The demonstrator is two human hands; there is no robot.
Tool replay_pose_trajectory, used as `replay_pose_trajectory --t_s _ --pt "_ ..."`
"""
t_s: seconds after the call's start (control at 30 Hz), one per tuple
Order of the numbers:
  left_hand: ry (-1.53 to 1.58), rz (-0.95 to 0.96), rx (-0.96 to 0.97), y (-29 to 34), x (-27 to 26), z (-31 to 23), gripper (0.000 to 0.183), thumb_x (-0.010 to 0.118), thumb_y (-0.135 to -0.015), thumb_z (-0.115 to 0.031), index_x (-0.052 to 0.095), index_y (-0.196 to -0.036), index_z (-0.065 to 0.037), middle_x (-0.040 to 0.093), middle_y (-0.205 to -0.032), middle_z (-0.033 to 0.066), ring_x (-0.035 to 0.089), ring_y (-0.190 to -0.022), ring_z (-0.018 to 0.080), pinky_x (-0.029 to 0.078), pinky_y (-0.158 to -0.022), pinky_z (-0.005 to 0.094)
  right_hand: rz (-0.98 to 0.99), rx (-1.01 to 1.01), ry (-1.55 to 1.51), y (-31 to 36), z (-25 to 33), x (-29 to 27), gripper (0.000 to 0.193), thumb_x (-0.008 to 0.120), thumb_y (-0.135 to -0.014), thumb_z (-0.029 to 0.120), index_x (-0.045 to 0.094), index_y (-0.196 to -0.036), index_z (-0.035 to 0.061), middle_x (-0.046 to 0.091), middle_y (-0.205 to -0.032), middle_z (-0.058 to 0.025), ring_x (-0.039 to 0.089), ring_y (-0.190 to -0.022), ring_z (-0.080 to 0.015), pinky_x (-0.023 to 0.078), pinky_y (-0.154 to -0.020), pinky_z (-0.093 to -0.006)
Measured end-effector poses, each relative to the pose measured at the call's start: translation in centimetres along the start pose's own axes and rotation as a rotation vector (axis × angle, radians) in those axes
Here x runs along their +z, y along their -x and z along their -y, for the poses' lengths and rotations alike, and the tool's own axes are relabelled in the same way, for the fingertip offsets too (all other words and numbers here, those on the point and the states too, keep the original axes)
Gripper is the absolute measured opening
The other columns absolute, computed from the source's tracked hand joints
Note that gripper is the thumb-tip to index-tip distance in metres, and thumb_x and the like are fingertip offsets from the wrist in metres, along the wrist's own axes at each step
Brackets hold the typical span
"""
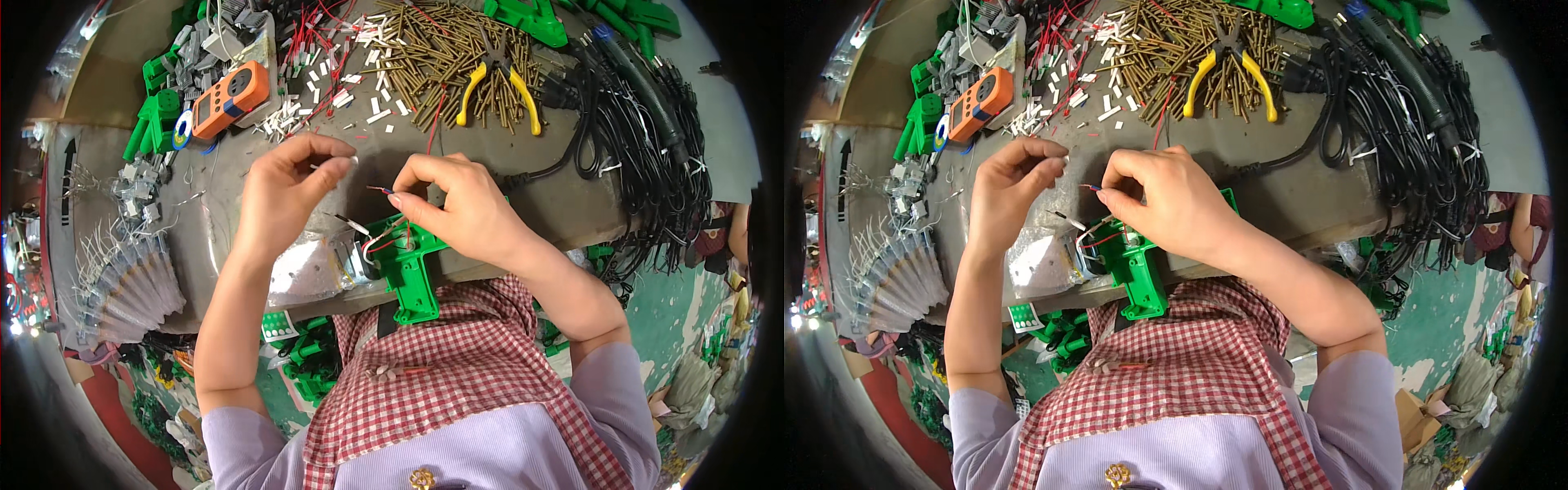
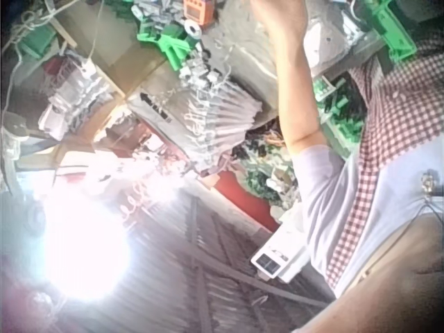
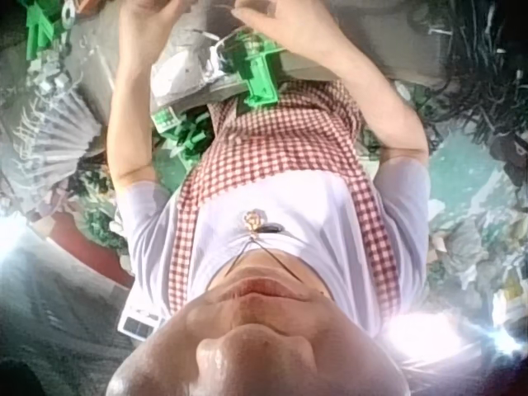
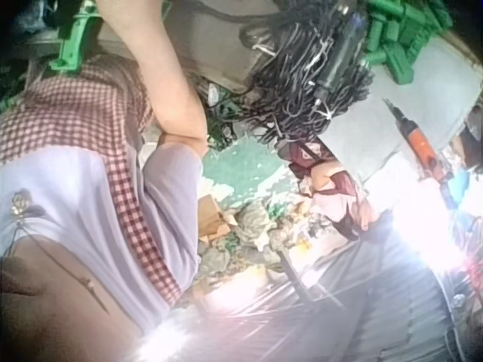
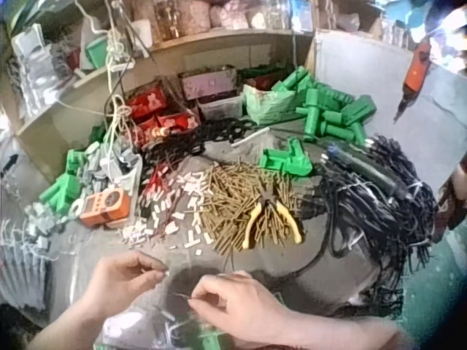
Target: Assembling the internal components, wiring, and housing of a green electronic device using a soldering iron and electric screwdriver.
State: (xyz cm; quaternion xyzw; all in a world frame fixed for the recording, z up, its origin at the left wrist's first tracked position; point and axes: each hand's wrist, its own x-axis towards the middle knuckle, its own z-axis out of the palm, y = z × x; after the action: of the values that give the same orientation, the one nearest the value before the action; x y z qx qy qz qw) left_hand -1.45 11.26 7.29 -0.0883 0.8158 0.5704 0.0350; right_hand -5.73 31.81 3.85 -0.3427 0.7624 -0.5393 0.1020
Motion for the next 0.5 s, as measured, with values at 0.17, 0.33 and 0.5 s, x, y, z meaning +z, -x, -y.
replay_pose_trajectory --t_s 0.17,0.33,0.5 --pt "0.083 0.084 0.025 1.06 0.08 -0.49 0.014 0.065 -0.086 -0.009 0.064 -0.097 0.000 0.063 -0.083 0.0022 0.057 -0.077 0.0087 0.046 -0.071 0.0235 -0.035 0.018 -0.123 0.34 0.28 0.06 0.016 0.066 -0.081 0.014 0.058 -0.079 -0.0004 0.064 -0.065 -0.0108 0.065 -0.061 -0.0216 0.049 -0.061 -0.0320" --pt "0.147 0.119 0.008 1.24 0.18 -0.42 0.009 0.064 -0.086 -0.006 0.061 -0.093 -0.001 0.063 -0.089 0.0032 0.058 -0.080 0.0096 0.049 -0.074 0.0247 -0.056 0.002 -0.075 0.56 0.20 0.24 0.016 0.066 -0.081 0.014 0.058 -0.079 0.0001 0.064 -0.065 -0.0098 0.064 -0.060 -0.0218 0.049 -0.063 -0.0320" --pt "0.176 0.160 -0.030 1.10 0.09 -0.33 0.011 0.064 -0.084 -0.002 0.061 -0.094 -0.001 0.063 -0.091 0.0036 0.058 -0.081 0.0098 0.049 -0.074 0.0245 -0.081 -0.043 -0.060 0.64 -0.12 0.37 0.016 0.066 -0.081 0.015 0.058 -0.078 0.0009 0.064 -0.065 -0.0087 0.064 -0.061 -0.0217 0.049 -0.064 -0.0323"
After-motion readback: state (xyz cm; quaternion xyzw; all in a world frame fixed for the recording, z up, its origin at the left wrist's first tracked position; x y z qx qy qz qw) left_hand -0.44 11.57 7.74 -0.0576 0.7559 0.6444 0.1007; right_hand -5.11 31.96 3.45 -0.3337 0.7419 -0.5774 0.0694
